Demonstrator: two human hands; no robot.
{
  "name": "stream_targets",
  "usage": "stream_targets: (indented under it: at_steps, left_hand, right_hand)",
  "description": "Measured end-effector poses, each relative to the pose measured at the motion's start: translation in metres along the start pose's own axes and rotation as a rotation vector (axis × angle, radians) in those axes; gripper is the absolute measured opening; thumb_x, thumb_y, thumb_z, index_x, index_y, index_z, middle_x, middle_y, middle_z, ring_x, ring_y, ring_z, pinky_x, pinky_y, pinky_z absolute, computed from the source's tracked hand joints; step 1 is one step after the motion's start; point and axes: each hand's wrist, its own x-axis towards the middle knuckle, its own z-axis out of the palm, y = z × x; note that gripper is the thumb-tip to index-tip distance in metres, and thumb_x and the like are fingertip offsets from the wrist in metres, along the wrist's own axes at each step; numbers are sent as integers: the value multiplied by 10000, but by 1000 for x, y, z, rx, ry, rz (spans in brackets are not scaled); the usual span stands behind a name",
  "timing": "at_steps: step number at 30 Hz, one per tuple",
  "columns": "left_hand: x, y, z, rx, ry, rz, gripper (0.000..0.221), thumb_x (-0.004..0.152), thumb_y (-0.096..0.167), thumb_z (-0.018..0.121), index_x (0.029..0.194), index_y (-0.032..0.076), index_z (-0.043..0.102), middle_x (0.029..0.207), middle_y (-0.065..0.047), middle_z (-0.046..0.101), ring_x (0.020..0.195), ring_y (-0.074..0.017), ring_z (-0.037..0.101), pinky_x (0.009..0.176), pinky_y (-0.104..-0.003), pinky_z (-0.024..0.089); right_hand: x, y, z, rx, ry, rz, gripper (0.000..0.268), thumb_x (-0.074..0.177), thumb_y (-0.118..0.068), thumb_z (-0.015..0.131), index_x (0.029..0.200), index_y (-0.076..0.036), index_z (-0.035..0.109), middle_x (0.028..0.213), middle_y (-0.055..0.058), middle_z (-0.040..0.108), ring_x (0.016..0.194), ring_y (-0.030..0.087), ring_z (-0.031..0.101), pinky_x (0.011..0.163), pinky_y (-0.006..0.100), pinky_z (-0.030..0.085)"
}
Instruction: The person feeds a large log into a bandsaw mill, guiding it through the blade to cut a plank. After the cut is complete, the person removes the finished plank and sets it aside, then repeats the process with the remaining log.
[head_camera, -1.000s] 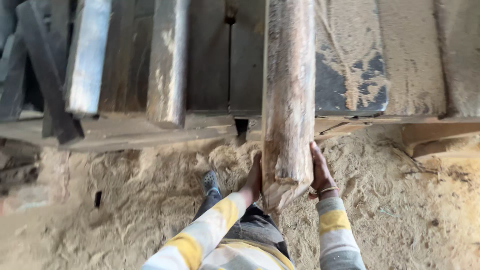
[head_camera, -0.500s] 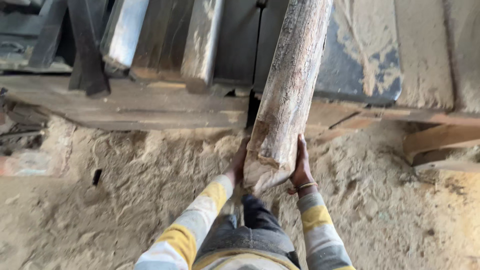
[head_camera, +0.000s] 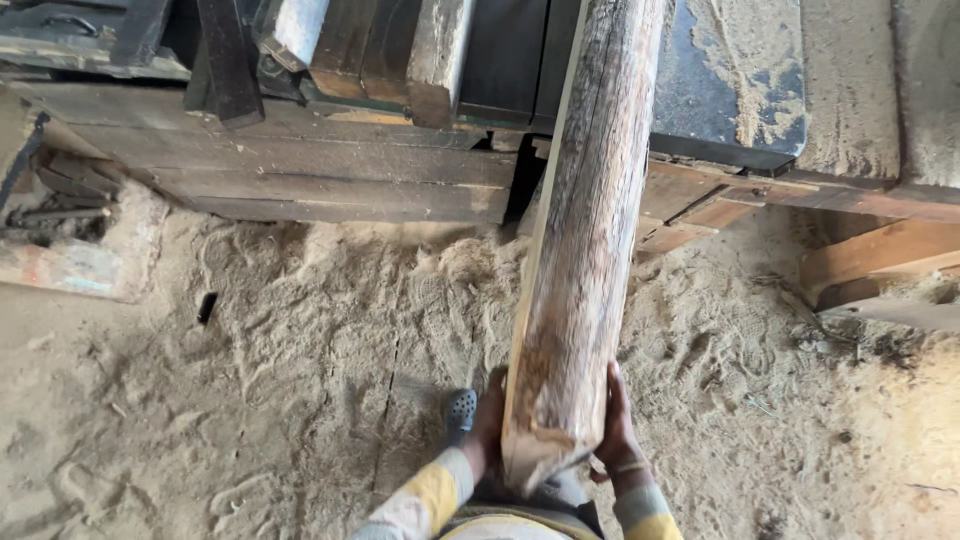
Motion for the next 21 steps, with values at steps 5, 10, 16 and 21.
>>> stream_targets:
  at_steps: [5,10,16,21]
  left_hand:
    - [16,-63,-7,101,162,-60,755,973,642,342,1330,64,671,1102,-152,738,947,-274,712,831,-398,566]
    - [48,-103,-23,126,265,-48,666,978,617,353,1373,158,630,1202,-166,739,1017,-277,717,889,-399,561]
    - [94,-110,-41,663,274,173,502,982,384,346,1431,255,529,1232,-180,693,1061,-293,684,898,-436,566]
    - [104,-46,0,700,275,174,418,1063,373,309,1378,232,546,1133,-199,737,981,-323,710,863,-457,564]
  right_hand:
    - [-25,8,-52,0,-35,41,799,958,-636,494,1577,-136,417,1478,133,543,1265,326,571,1024,541,494]
    - [-30,12,-72,5,-10,26,801,908,-659,472,1542,-174,416,1441,121,581,1237,319,605,986,530,522]
    - [-4,-4,-63,-29,98,62,818,910,-668,449,1538,-145,418,1447,171,578,1254,358,603,1002,560,506]
    - [24,-45,-37,-68,42,13,896,883,-687,513,1583,-140,392,1533,121,515,1324,318,545,1070,529,461]
